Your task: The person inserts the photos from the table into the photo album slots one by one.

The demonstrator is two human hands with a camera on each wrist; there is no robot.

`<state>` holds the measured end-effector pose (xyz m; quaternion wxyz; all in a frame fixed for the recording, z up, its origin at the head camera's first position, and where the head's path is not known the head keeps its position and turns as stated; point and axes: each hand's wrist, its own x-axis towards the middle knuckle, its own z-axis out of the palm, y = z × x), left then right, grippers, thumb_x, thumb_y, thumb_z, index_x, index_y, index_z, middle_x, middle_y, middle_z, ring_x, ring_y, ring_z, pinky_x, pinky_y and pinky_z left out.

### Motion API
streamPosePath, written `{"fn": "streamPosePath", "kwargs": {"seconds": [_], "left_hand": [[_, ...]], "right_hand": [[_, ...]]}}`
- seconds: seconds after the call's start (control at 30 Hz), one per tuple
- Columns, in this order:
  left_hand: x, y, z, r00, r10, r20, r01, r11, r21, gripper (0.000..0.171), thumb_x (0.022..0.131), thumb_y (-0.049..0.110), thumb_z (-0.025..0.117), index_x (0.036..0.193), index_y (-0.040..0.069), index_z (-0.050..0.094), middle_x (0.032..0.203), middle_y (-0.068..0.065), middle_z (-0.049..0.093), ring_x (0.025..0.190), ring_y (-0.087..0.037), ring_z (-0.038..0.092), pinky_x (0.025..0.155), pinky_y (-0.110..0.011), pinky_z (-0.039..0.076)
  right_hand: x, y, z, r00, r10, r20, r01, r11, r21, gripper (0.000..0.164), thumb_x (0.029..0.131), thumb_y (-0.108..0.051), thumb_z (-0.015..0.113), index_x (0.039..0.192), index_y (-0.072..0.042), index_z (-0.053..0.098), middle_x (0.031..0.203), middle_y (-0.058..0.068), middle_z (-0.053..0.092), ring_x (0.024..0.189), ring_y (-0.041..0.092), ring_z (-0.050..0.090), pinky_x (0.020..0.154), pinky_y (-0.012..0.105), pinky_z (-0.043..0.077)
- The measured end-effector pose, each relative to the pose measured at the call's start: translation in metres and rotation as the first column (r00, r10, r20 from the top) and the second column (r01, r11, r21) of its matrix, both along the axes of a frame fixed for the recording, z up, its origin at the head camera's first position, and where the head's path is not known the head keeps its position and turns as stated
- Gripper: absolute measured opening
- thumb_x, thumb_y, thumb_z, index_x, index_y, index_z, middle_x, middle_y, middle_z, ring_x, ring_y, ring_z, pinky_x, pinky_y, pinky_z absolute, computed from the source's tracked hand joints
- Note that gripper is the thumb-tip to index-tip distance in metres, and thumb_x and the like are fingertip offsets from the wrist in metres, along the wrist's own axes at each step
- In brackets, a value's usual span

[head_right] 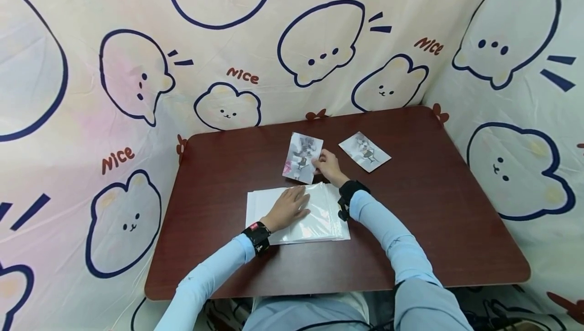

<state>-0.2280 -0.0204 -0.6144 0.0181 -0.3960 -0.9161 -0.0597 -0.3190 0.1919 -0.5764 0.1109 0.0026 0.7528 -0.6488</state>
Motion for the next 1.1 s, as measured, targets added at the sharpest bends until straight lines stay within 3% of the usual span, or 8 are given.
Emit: {"fn": "streamPosePath", "kwargs": {"seconds": [0.17,0.37,0.53,0.6,0.67,0.77,0.93,1.1], "left_hand": [[0.002,-0.002,0.001,1.000,-0.010,-0.017,0.010,1.000,0.008,0.051,0.107,0.039,0.057,0.147,0.008,0.057,0.160,-0.022,0.043,0.147,-0.035,0.043,0.120,-0.049,0.038],[0.000,-0.001,-0.002,0.999,-0.006,-0.045,0.006,1.000,0.002,0.052,0.107,0.041,0.056,0.148,0.010,0.056,0.160,-0.018,0.045,0.146,-0.031,0.044,0.117,-0.049,0.040],[-0.003,0.000,-0.005,1.000,0.021,-0.015,-0.021,0.999,-0.031,0.054,0.109,0.043,0.050,0.153,0.013,0.050,0.166,-0.015,0.036,0.154,-0.031,0.034,0.122,-0.051,0.034],[-0.003,-0.001,-0.006,0.999,0.029,-0.019,-0.030,0.998,-0.050,0.054,0.109,0.044,0.049,0.154,0.014,0.050,0.167,-0.014,0.034,0.155,-0.030,0.031,0.123,-0.051,0.034],[-0.002,-0.001,-0.008,0.999,0.034,-0.029,-0.035,0.997,-0.061,0.054,0.109,0.045,0.049,0.154,0.015,0.050,0.168,-0.014,0.033,0.156,-0.030,0.031,0.122,-0.051,0.034],[-0.001,0.000,-0.011,0.998,0.036,-0.047,-0.039,0.997,-0.071,0.054,0.109,0.045,0.048,0.154,0.016,0.050,0.168,-0.013,0.034,0.155,-0.030,0.032,0.122,-0.050,0.035],[-0.001,0.001,-0.014,0.998,0.041,-0.050,-0.044,0.997,-0.069,0.054,0.109,0.046,0.047,0.155,0.018,0.049,0.167,-0.012,0.036,0.154,-0.029,0.034,0.122,-0.049,0.035],[-0.003,0.002,-0.012,0.999,0.045,-0.020,-0.046,0.996,-0.072,0.054,0.108,0.046,0.049,0.154,0.018,0.050,0.166,-0.010,0.038,0.153,-0.028,0.036,0.121,-0.048,0.036]], "right_hand": [[-0.003,0.004,-0.021,1.000,0.016,0.009,-0.016,0.999,0.051,0.023,0.106,-0.008,0.057,0.093,-0.002,0.039,0.073,0.000,0.038,0.080,0.029,0.068,0.088,0.047,0.061],[-0.001,0.011,-0.021,0.994,0.110,-0.005,-0.106,0.970,0.219,0.014,0.105,-0.007,0.059,0.105,0.002,0.049,0.076,0.003,0.055,0.070,0.014,0.065,0.067,0.026,0.057],[-0.009,0.023,-0.018,0.980,0.165,-0.109,-0.120,0.934,0.337,0.015,0.103,-0.002,0.060,0.095,0.002,0.048,0.071,0.014,0.055,0.070,0.030,0.068,0.068,0.034,0.058],[-0.011,0.026,-0.015,0.970,0.206,-0.129,-0.145,0.916,0.373,0.009,0.102,0.000,0.060,0.101,0.004,0.052,0.071,0.020,0.056,0.072,0.037,0.069,0.070,0.040,0.059],[-0.013,0.027,-0.013,0.959,0.252,-0.133,-0.179,0.897,0.405,0.015,0.101,0.001,0.060,0.115,0.008,0.056,0.075,0.022,0.061,0.075,0.040,0.070,0.071,0.043,0.060],[-0.016,0.026,-0.011,0.942,0.309,-0.131,-0.222,0.865,0.449,0.036,0.101,0.002,0.060,0.136,0.008,0.055,0.081,0.022,0.067,0.074,0.040,0.071,0.070,0.042,0.060],[-0.019,0.024,-0.009,0.923,0.367,-0.115,-0.263,0.822,0.505,0.048,0.100,0.002,0.060,0.146,0.008,0.049,0.090,0.023,0.070,0.073,0.035,0.070,0.067,0.037,0.059],[-0.020,0.021,-0.010,0.921,0.365,-0.134,-0.252,0.824,0.508,0.046,0.100,0.000,0.061,0.145,0.007,0.051,0.098,0.024,0.072,0.075,0.032,0.070,0.067,0.034,0.057]]}}
